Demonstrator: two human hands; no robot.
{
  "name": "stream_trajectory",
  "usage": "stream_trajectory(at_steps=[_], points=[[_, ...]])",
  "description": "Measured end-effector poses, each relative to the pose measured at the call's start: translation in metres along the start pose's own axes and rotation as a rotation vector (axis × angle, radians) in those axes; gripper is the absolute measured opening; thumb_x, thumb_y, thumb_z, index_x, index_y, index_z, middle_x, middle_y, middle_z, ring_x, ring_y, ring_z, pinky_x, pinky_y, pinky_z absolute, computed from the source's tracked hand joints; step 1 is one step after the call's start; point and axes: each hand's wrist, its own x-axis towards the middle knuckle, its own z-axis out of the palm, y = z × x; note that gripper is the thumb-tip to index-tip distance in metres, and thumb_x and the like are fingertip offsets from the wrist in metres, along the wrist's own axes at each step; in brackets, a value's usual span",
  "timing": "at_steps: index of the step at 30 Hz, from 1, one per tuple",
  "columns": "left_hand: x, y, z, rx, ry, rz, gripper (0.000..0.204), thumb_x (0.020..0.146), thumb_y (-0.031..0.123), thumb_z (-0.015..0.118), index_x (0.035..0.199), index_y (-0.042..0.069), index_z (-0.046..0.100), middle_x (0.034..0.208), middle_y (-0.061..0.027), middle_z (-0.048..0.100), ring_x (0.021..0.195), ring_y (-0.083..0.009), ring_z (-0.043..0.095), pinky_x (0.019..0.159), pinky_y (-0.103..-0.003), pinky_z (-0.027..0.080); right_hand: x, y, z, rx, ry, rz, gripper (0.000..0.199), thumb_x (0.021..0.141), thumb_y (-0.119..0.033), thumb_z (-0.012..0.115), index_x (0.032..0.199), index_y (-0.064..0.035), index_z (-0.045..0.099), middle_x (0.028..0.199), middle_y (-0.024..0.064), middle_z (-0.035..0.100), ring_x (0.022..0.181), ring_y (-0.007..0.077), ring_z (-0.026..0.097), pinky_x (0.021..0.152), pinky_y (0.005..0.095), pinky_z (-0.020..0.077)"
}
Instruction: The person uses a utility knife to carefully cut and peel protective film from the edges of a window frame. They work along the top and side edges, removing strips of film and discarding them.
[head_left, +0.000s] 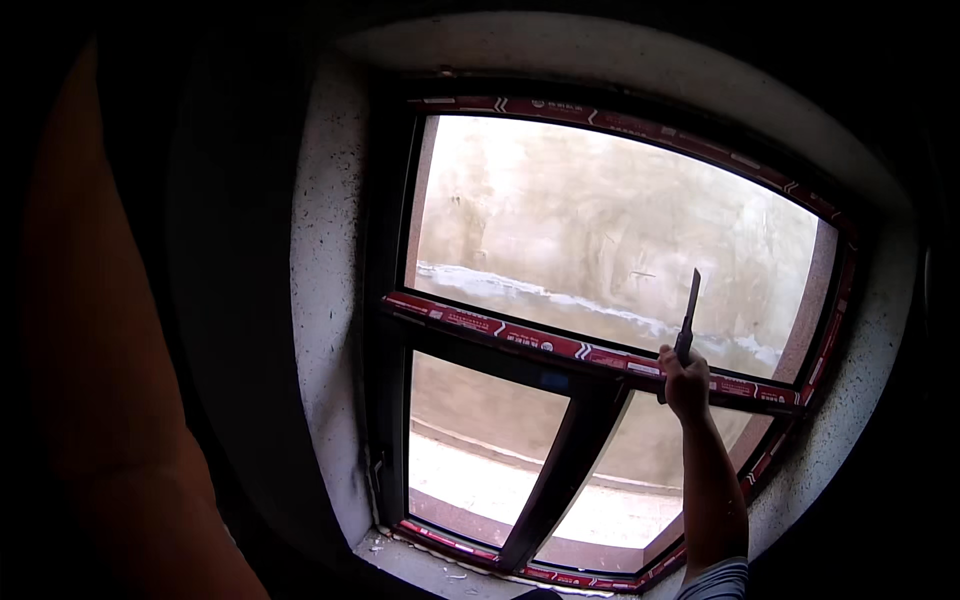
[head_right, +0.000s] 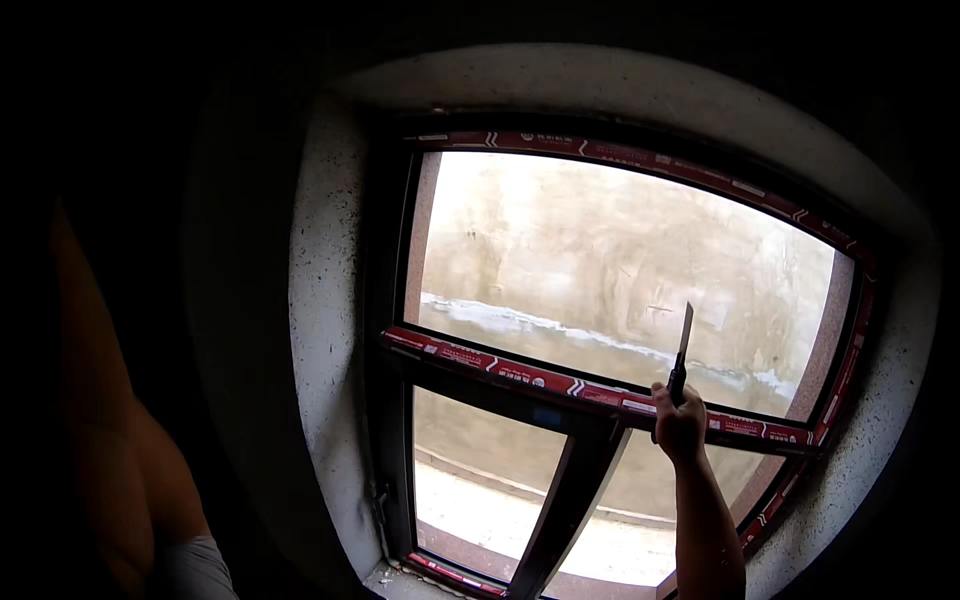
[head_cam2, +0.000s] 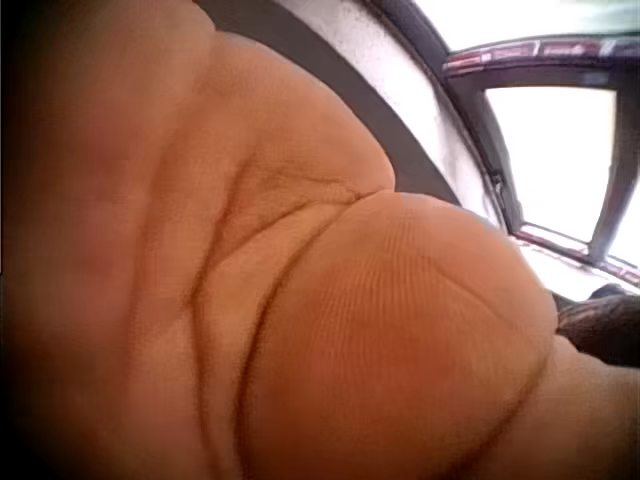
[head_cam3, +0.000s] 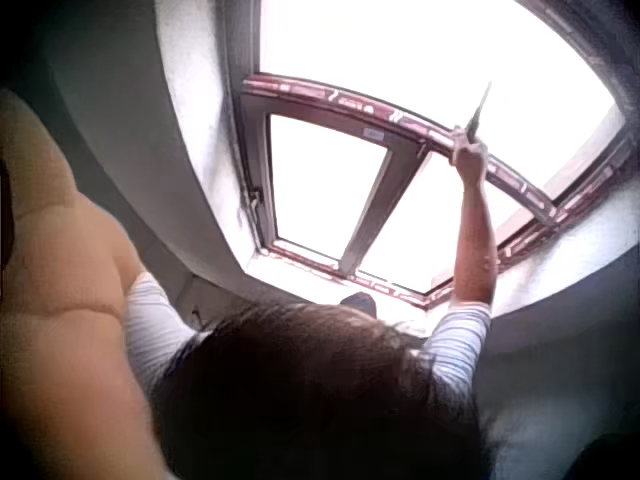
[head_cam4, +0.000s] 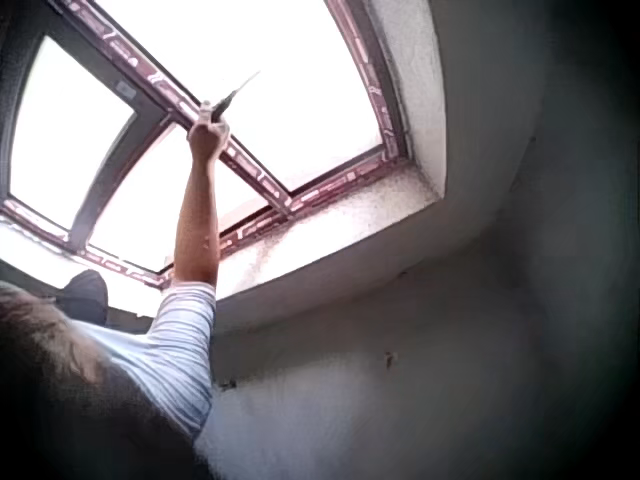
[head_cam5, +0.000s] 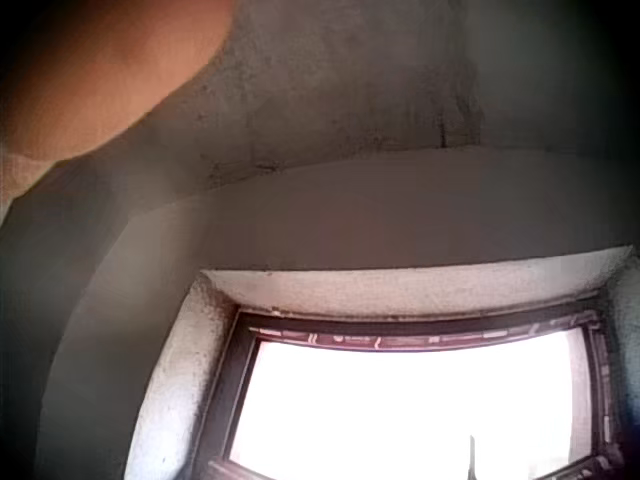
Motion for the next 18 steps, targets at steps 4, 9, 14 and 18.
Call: stream_trajectory(at_steps=[4,9,14,18], points=[[-0.004,-0.018,0.015,0.03,-0.051,-0.02,0.065,0.096,0.036,0.066,0.145,0.002,0.042,0.138,-0.0223,0.053,0.125,-0.0323,0.057,0.104,-0.046,0.049,-0.02,-0.016,0.04,-0.127,-0.026,-0.081,0.035,0.091,-0.027,0.065,0.072,0.0017,0.06,0.074,0.0214,0.061,0.077,0.0375,0.062,0.074,0.0457,0.0464],[0.004,-0.022,0.001,0.086,-0.135,-0.096,0.065,0.096,0.035,0.065,0.146,0.002,0.041,0.14,-0.023,0.051,0.127,-0.0332,0.055,0.105,-0.047,0.048,0.034,-0.022,0.046,-0.118,-0.131,0.024,0.037,0.091,-0.032,0.063,0.078,0.0017,0.066,0.062,0.0188,0.062,0.065,0.0353,0.066,0.065,0.0416,0.0497],[0.03,-0.048,0.094,-0.088,-0.154,-0.028,0.066,0.096,0.035,0.064,0.148,0.002,0.039,0.142,-0.0238,0.049,0.128,-0.034,0.054,0.106,-0.047,0.047,0.019,-0.015,0.012,-0.346,-0.077,0.11,0.041,0.092,-0.039,0.063,0.081,0.0005,0.069,0.07,0.024,0.066,0.076,0.044,0.068,0.071,0.0472,0.0514],[0.025,-0.025,0.077,-0.003,-0.317,-0.12,0.066,0.097,0.034,0.063,0.149,0.003,0.038,0.143,-0.0244,0.048,0.13,-0.0347,0.053,0.107,-0.048,0.046,0.035,-0.032,0.073,-0.272,-0.118,-0.089,0.04,0.093,-0.038,0.061,0.081,-0.0005,0.069,0.071,0.0246,0.065,0.078,0.0457,0.065,0.077,0.05,0.0489]])
